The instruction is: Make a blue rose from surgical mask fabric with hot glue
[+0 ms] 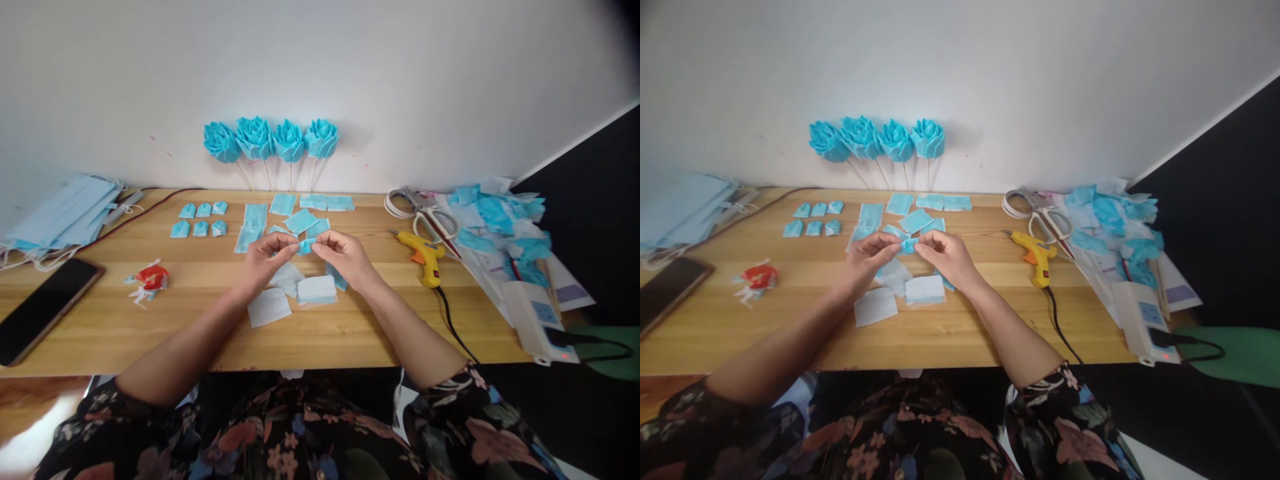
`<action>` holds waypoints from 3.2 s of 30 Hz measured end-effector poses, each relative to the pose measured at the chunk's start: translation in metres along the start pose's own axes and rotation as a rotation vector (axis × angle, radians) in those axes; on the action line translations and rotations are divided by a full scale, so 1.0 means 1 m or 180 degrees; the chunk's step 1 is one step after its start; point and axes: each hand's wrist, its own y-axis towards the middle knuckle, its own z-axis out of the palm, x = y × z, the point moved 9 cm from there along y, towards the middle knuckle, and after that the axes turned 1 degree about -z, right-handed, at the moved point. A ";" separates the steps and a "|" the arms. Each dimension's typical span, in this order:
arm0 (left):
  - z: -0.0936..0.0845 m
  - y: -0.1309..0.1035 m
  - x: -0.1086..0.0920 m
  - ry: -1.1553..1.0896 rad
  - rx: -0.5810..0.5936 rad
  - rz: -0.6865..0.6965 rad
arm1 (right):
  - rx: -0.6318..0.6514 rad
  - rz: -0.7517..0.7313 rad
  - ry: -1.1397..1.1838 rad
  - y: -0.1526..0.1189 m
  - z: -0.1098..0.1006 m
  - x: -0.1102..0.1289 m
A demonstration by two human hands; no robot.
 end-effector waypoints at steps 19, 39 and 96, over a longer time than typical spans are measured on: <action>-0.009 0.000 -0.002 0.0084 -0.0199 -0.0076 | -0.0393 -0.0402 -0.0323 -0.002 -0.010 0.014; 0.001 -0.009 -0.038 0.0742 -0.0219 0.0886 | -0.0354 -0.0748 -0.0619 -0.005 -0.008 0.026; 0.014 -0.004 0.002 0.0182 0.0412 -0.0468 | -0.0072 -0.0414 0.0035 0.003 -0.003 0.003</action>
